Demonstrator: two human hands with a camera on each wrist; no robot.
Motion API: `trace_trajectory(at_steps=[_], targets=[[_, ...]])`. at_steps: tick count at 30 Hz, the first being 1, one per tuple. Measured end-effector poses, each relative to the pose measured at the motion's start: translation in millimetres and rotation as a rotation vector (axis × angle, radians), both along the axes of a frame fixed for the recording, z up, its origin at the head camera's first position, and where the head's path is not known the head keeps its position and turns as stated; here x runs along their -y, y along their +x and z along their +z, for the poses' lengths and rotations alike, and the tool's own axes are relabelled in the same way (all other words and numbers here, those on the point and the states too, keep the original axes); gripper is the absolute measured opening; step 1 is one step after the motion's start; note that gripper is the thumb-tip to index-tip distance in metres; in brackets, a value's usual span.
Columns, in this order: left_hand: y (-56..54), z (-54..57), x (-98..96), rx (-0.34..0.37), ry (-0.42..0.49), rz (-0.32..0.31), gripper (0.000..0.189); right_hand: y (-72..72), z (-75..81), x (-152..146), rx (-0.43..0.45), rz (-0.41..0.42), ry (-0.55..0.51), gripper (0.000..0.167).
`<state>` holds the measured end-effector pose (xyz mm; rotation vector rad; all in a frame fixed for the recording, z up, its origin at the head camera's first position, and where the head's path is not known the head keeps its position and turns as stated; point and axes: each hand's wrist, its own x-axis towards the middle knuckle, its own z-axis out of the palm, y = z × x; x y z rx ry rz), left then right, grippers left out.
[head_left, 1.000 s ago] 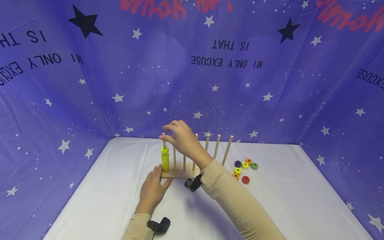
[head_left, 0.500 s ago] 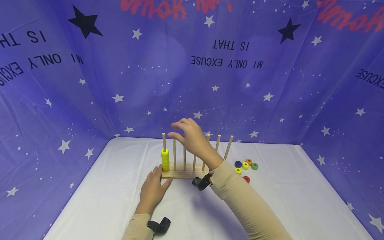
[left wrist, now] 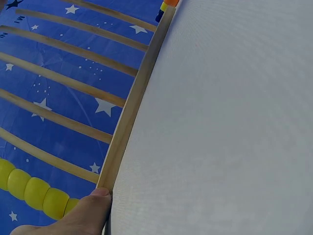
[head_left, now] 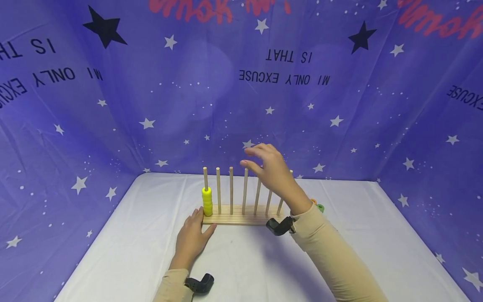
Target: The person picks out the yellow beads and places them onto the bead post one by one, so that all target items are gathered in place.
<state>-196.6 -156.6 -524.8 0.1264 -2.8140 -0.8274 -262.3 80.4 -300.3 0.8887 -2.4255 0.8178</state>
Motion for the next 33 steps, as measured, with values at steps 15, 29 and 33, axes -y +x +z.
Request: trace_trajectory(at_steps=[15, 29, 33], targets=[[-1.0, -3.4, 1.8, -0.014, -0.013, -0.013, 0.082, 8.5, -6.4, -69.9, 0.017, -0.110, -0.021, 0.039], [-1.1, -1.6, 1.1, -0.015, -0.014, -0.013, 0.082, 12.1, -41.4, -125.1, 0.050, -0.262, -0.046, 0.038], [-0.1, -0.2, 0.0, -0.019, -0.015, -0.009, 0.082, 11.4, -59.9, -134.1, 0.096, -0.283, -0.035, 0.038]])
